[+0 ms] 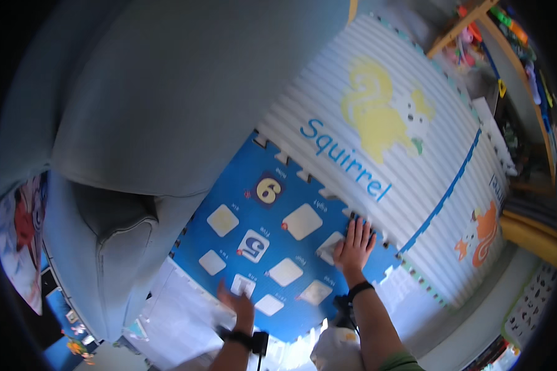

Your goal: The recorder is interlocking and placing foam play mats on the floor of a living room.

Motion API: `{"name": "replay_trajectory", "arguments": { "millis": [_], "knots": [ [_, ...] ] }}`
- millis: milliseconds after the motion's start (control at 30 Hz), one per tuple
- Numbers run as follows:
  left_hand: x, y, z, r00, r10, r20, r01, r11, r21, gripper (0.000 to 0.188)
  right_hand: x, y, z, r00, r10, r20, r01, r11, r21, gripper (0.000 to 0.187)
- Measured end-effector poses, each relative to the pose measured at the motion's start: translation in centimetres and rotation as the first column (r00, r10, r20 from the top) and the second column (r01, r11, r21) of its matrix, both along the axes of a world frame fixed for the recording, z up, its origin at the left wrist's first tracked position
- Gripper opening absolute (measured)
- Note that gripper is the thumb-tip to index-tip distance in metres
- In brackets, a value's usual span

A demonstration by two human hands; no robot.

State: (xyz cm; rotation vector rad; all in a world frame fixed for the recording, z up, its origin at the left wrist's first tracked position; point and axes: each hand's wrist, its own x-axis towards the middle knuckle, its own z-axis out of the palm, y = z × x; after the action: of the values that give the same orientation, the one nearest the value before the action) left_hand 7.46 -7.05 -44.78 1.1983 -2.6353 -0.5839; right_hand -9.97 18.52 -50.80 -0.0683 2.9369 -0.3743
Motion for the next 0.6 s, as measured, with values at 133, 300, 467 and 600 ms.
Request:
{"name": "replay_trajectory", "arguments": {
  "millis": [133,300,467,600],
  "knots": [
    [19.5,-0.9,-7.3,0.393,0.901,0.185,-0.789,0.433,-0.435,0.046,0.1,-0.2,0.0,1.0,0.017,0.026,-0.018,1.0,0.006,0.058],
    [21.0,-4.7,-12.8,0.138,0.891,0.432,-0.878,0.312,-0.363,0.043,-0.1,0.8,-0.4,0.998,0.038,-0.056,-0.04,0.999,-0.032,0.06],
    [14.3,-3.6,-7.7,0.388,0.904,0.177,-0.903,0.335,0.271,0.049,-0.6,0.2,0.0,0.987,-0.059,-0.147,0.042,0.992,-0.116,0.062],
    [14.2,-4.5,-7.0,0.49,0.783,0.383,-0.866,0.486,0.117,0.05,-2.0,-1.2,1.2,0.989,-0.139,-0.053,0.129,0.978,-0.162,0.065]
  ]
}}
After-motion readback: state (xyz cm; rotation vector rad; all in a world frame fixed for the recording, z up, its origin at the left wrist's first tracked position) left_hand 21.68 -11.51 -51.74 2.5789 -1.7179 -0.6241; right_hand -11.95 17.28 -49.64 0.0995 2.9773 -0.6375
